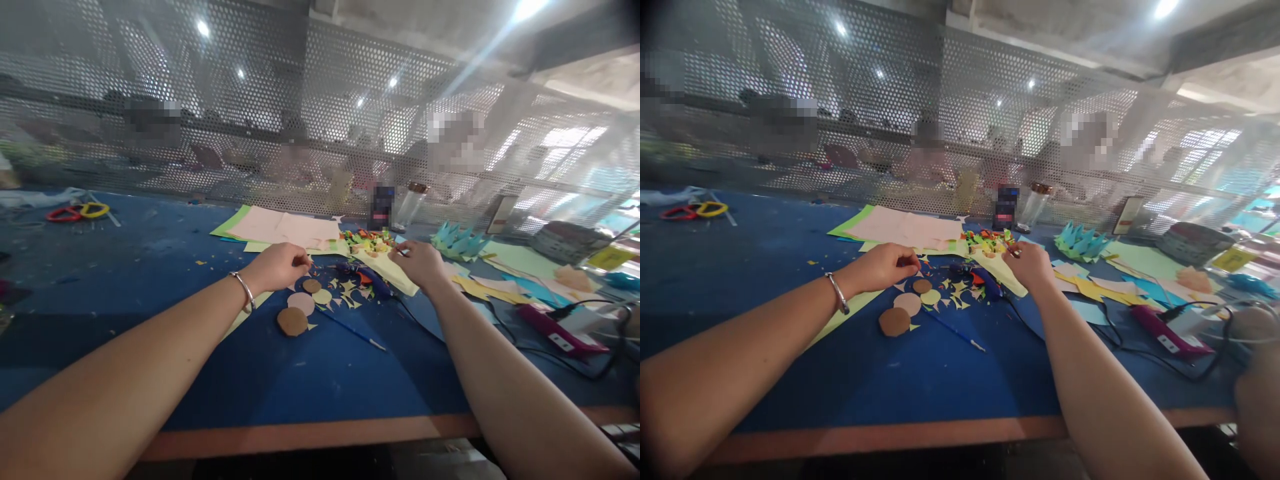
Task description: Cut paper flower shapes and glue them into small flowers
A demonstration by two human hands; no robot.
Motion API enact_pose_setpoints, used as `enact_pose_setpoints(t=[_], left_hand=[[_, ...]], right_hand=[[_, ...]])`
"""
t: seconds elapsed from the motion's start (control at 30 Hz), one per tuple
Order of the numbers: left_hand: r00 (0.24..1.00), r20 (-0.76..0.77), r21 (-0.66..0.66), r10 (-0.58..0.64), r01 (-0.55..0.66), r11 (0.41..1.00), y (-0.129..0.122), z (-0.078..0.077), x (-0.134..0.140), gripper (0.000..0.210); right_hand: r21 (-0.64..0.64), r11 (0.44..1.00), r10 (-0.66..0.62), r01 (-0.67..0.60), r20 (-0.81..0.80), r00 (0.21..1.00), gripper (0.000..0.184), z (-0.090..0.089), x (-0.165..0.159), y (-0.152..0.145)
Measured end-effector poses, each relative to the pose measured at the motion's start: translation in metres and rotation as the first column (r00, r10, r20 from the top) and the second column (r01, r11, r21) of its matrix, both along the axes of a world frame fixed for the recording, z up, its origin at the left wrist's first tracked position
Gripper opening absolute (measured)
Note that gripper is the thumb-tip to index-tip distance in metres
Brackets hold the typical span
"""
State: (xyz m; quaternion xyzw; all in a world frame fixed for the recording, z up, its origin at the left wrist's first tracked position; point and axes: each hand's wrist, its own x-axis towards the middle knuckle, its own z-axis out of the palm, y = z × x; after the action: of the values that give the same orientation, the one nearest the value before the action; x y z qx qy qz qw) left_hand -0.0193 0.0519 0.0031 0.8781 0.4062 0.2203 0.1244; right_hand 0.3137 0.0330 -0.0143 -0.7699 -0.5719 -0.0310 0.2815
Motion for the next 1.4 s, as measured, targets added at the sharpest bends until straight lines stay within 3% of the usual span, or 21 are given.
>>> enact_pose_setpoints(t=[0.23,0.43,0.67,0.8,1.03,1.17,1.4], left_hand=[[0.995,-0.097,-0.043,-0.025,0.021,0.999,0.001,0.002,-0.008,0.017],[0.999,0.037,0.088,-0.003,-0.001,0.996,-0.006,-0.009,0.006,0.019],[0.986,0.165,0.17,0.008,-0.037,0.985,-0.015,-0.003,0.01,0.011],[0.981,0.193,0.121,0.015,-0.039,0.992,-0.008,0.002,0.015,0.014],[0.998,0.065,-0.064,-0.022,0.026,0.998,0.031,0.01,0.072,0.015],[0.999,-0.043,-0.152,-0.027,0.02,0.988,0.054,0.012,0.115,0.035],[0.996,-0.076,-0.256,-0.055,0.034,0.966,0.074,0.016,0.157,0.037]], right_hand=[[-0.122,0.992,-0.002,0.014,0.098,0.995,0.032,-0.006,0.003,0.003],[-0.117,0.982,-0.133,0.149,0.139,0.981,0.034,0.003,0.014,-0.003],[-0.177,0.984,0.039,-0.007,0.174,0.984,0.034,0.002,0.007,-0.004],[-0.164,0.985,-0.027,0.058,0.182,0.983,0.03,0.002,0.008,-0.004],[-0.156,0.967,-0.184,0.203,0.128,0.975,0.03,0.004,0.025,-0.006],[-0.179,0.967,-0.174,0.182,0.06,0.983,0.027,0.0,0.028,-0.002],[-0.163,0.974,-0.169,0.157,-0.064,0.984,0.024,-0.002,0.034,0.004]])
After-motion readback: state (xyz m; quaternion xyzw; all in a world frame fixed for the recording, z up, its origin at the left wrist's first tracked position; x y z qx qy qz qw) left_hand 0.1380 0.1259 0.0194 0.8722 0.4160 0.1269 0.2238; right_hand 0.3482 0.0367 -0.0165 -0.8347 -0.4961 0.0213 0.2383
